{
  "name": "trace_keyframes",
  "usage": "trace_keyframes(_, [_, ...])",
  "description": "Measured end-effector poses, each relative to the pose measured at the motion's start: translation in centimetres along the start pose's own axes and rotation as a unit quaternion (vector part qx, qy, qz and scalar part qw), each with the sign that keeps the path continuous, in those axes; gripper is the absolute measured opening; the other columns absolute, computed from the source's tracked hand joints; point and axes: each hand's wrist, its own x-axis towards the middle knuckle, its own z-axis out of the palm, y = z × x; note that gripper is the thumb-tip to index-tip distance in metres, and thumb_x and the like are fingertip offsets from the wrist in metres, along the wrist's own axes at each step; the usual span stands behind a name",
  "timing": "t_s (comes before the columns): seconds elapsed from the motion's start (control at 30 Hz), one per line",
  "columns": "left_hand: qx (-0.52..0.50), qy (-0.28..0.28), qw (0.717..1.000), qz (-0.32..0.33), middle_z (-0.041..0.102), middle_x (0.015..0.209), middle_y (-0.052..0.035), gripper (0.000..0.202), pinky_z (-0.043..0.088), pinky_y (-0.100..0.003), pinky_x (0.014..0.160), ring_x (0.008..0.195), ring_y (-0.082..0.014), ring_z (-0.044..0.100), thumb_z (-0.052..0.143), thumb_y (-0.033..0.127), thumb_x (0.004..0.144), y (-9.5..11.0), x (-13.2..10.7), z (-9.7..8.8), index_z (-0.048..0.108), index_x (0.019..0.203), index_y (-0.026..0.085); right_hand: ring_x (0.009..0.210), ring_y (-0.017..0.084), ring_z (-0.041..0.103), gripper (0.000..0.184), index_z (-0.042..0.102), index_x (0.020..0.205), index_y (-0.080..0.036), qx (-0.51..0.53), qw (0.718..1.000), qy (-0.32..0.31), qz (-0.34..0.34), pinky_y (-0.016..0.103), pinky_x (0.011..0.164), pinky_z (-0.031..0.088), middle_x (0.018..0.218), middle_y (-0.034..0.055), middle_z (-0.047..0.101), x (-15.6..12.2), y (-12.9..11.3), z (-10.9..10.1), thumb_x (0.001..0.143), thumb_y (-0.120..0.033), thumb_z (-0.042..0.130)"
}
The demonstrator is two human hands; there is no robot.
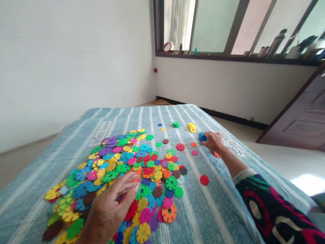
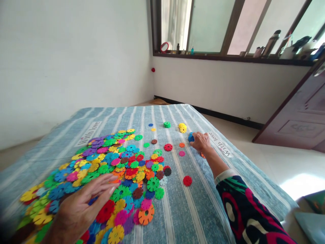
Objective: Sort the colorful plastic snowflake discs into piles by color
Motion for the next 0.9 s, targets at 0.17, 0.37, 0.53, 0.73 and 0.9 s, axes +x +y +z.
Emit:
trace_keyframes(0.17, [0.002, -0.006, 1.0, -0.029, 0.076, 0.088, -0.001, 0.026, 0.061, -0.025, 0.075, 0.074, -0.0187, 0.073, 0.063, 0.041, 0.078, 0.5, 0.0, -0.2, 0.063, 0.097, 0.023, 0.093, 0.023, 0.061, 0.028, 0.067, 0.101, -0.02, 0.001, 1.0, -0.012, -0.019, 0.034, 0.08, 0.035, 0.102, 0.0077, 0.068, 0.0, 0.1, -0.6, 0.08, -0.037, 0.058])
trace_keyframes(0.37, [0.013, -0.002, 1.0, -0.015, 0.076, 0.087, 0.0001, 0.026, 0.06, -0.024, 0.074, 0.074, -0.0181, 0.073, 0.063, 0.04, 0.079, -0.3, -0.1, -0.1, 0.063, 0.099, 0.024, 0.092, 0.023, 0.062, 0.03, 0.069, 0.097, -0.021, 0.0, 1.0, -0.02, -0.022, 0.032, 0.077, 0.037, 0.097, 0.0065, 0.071, 0.1, 0.3, -0.9, 0.08, -0.045, 0.061])
trace_keyframes(0.53, [0.036, -0.01, 0.999, -0.005, 0.075, 0.091, -0.0016, 0.026, 0.059, -0.025, 0.078, 0.077, -0.0176, 0.073, 0.062, 0.04, 0.081, -0.3, -0.1, -0.3, 0.063, 0.101, 0.022, 0.094, 0.025, 0.063, 0.038, 0.068, 0.106, -0.022, -0.001, 0.999, -0.018, -0.028, 0.033, 0.076, 0.038, 0.096, 0.0067, 0.071, -0.1, 0.6, -0.6, 0.08, -0.05, 0.062])
trace_keyframes(0.73, [0.051, -0.005, 0.998, -0.036, 0.074, 0.094, -0.0049, 0.027, 0.059, -0.026, 0.076, 0.076, -0.0174, 0.072, 0.057, 0.038, 0.083, 0.6, -0.1, -1.0, 0.063, 0.099, 0.018, 0.093, 0.028, 0.063, 0.044, 0.067, 0.11, -0.018, -0.001, 1.0, 0.003, -0.017, 0.039, 0.081, 0.038, 0.1, 0.0119, 0.069, -1.5, 0.6, -0.7, 0.082, -0.051, 0.062])
trace_keyframes(0.9, [0.063, -0.017, 0.996, -0.056, 0.074, 0.091, -0.0047, 0.026, 0.059, -0.026, 0.074, 0.078, -0.0178, 0.072, 0.056, 0.037, 0.082, 0.3, 0.2, -1.7, 0.065, 0.097, 0.017, 0.08, 0.026, 0.063, 0.038, 0.068, 0.105, -0.016, 0.027, 0.995, 0.089, -0.048, 0.038, 0.076, 0.04, 0.093, 0.0114, 0.07, -4.2, -2.2, -1.2, 0.086, -0.048, 0.057])
